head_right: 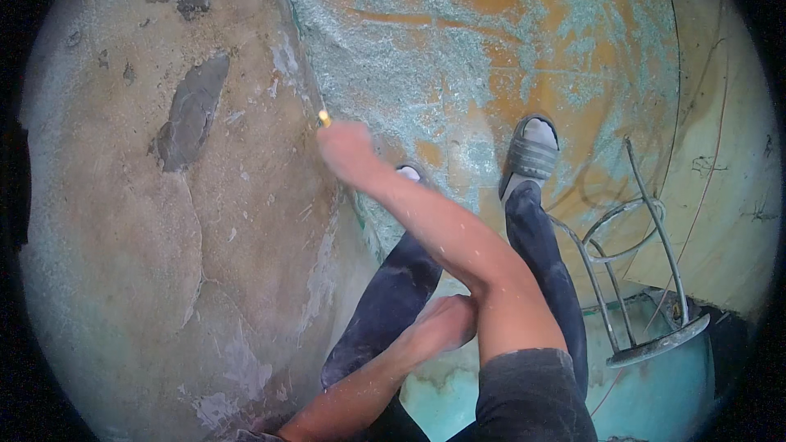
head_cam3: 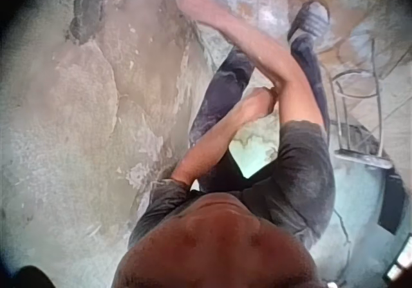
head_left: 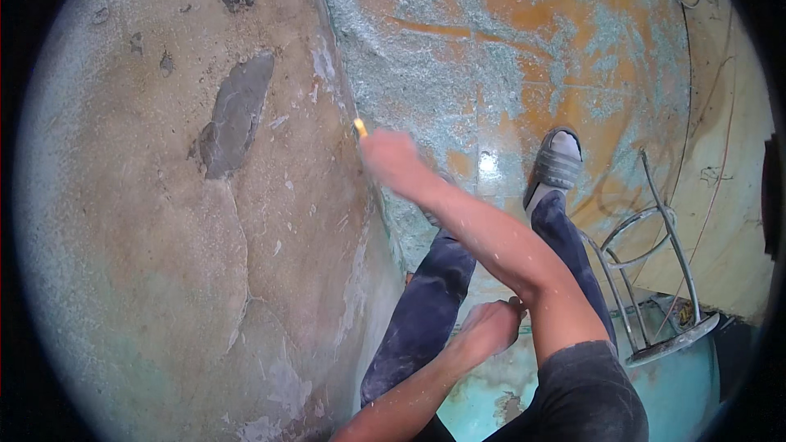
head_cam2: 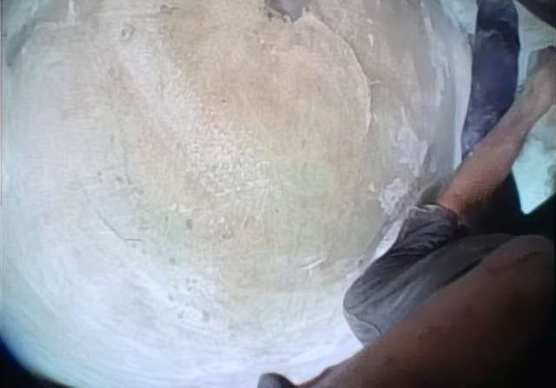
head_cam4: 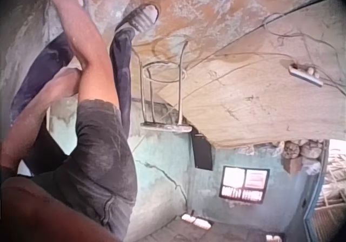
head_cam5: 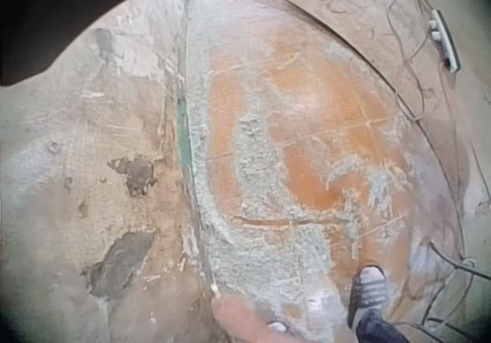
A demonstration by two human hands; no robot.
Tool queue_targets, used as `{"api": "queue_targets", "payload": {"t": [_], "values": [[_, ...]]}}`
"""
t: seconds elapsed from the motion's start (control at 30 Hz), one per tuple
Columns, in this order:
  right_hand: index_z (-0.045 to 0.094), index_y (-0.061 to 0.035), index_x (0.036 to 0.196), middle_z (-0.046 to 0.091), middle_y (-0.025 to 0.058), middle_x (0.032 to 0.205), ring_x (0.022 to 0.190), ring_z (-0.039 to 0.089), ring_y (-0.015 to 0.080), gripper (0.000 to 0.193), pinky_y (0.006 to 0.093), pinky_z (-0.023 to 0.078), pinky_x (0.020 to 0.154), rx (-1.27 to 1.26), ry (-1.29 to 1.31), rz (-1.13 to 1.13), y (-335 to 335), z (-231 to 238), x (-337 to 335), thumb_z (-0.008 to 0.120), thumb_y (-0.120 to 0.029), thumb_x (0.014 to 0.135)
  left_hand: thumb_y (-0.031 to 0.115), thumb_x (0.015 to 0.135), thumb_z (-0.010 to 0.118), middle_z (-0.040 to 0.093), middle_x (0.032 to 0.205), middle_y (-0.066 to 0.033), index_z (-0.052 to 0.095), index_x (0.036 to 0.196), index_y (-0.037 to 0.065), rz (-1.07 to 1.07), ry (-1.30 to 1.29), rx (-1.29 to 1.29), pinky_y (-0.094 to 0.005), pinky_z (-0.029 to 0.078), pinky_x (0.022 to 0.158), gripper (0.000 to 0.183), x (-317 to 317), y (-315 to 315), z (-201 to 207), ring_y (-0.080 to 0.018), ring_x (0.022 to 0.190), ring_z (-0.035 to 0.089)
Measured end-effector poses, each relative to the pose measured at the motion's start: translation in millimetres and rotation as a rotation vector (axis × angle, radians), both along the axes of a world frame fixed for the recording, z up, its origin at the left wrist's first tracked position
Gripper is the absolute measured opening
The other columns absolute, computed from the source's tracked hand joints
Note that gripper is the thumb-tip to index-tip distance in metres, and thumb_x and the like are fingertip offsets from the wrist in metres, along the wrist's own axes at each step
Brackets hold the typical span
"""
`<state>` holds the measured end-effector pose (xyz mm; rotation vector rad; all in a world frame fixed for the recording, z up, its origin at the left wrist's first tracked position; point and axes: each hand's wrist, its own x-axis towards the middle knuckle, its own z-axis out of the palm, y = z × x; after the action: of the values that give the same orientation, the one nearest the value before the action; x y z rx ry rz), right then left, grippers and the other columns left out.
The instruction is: The person scrapes and sands a wall surface using a scraping tool and a sanding block to remove plaster as part of a building renovation.
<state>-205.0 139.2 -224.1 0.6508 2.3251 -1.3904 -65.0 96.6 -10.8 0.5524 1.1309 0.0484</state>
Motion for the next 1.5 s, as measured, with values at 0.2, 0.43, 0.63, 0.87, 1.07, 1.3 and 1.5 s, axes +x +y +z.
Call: {"api": "queue_targets", "payload": {"t": [0.2, 0.43, 0.63, 0.87, 1.07, 1.3, 1.5], "values": [[0.070, -0.0017, 0.083, 0.067, 0.0167, 0.075, 0.072, 0.068, 0.0315, 0.018, 0.0424, 0.053, 0.059, -0.042, -0.072, 0.001, 7.7, -15.6, -2.3, 0.054, -0.010, 0.080, 0.002, 0.076, 0.053, 0.063, 0.088, -0.0256, 0.063, 0.090, -0.002, 0.181, 0.030, 0.161, -0.0479, 0.048, 0.070, 0.018, 7.4, -16.3, -1.1, -0.0422, 0.086, 0.061], [0.068, -0.0026, 0.086, 0.067, 0.0171, 0.081, 0.073, 0.068, 0.0318, 0.017, 0.0417, 0.053, 0.059, 0.016, -0.077, -0.017, 1.1, -8.2, -6.0, 0.055, -0.012, 0.081, 0.013, 0.083, 0.053, 0.064, 0.098, -0.0225, 0.065, 0.094, 0.001, -0.037, -0.038, 0.021, -0.0447, 0.050, 0.075, 0.020, -11.2, -2.2, -6.5, -0.0385, 0.094, 0.061], [0.069, -0.0031, 0.084, 0.068, 0.0163, 0.079, 0.073, 0.068, 0.0314, 0.017, 0.0415, 0.053, 0.059, -0.006, -0.112, -0.033, 3.4, -18.0, -8.9, 0.055, -0.013, 0.081, 0.013, 0.083, 0.054, 0.064, 0.096, -0.0233, 0.063, 0.093, -0.001, 0.089, -0.036, 0.075, -0.0458, 0.050, 0.073, 0.020, -14.1, -6.7, -6.4, -0.0398, 0.091, 0.061], [0.070, -0.0029, 0.082, 0.067, 0.0161, 0.076, 0.071, 0.068, 0.0316, 0.018, 0.0420, 0.053, 0.059, -0.059, -0.095, -0.051, 7.1, -10.7, -9.2, 0.054, -0.012, 0.081, 0.009, 0.082, 0.052, 0.064, 0.098, -0.0233, 0.064, 0.094, 0.001, -0.040, -0.022, 0.054, -0.0445, 0.049, 0.073, 0.019, -8.5, -3.9, -7.8, -0.0400, 0.091, 0.061], [0.070, -0.0015, 0.080, 0.067, 0.0162, 0.076, 0.069, 0.068, 0.0313, 0.020, 0.0429, 0.053, 0.057, -0.044, -0.120, -0.079, -15.4, 17.9, 2.6, 0.053, -0.012, 0.081, 0.005, 0.077, 0.054, 0.064, 0.092, -0.0243, 0.065, 0.087, 0.000, 0.052, 0.039, 0.103, -0.0455, 0.049, 0.071, 0.016, 12.1, -17.7, -6.2, -0.0404, 0.087, 0.062], [0.069, 0.0003, 0.080, 0.067, 0.0178, 0.076, 0.069, 0.068, 0.0321, 0.020, 0.0439, 0.053, 0.056, -0.040, -0.065, 0.034, -6.7, 16.4, 3.2, 0.053, -0.012, 0.081, 0.009, 0.083, 0.051, 0.063, 0.101, -0.0232, 0.065, 0.095, -0.001, -0.057, 0.016, 0.073, -0.0456, 0.049, 0.078, 0.021, 4.9, -5.0, -13.3, -0.0386, 0.096, 0.061], [0.069, 0.0016, 0.082, 0.067, 0.0195, 0.077, 0.071, 0.068, 0.0354, 0.020, 0.0445, 0.054, 0.059, -0.122, -0.057, 0.060, -9.4, 26.5, 3.9, 0.053, -0.010, 0.080, 0.003, 0.083, 0.048, 0.064, 0.102, -0.0221, 0.065, 0.098, 0.000, -0.079, 0.047, 0.036, -0.0444, 0.050, 0.079, 0.024, -8.6, 11.3, -9.0, -0.0376, 0.096, 0.062]]}}
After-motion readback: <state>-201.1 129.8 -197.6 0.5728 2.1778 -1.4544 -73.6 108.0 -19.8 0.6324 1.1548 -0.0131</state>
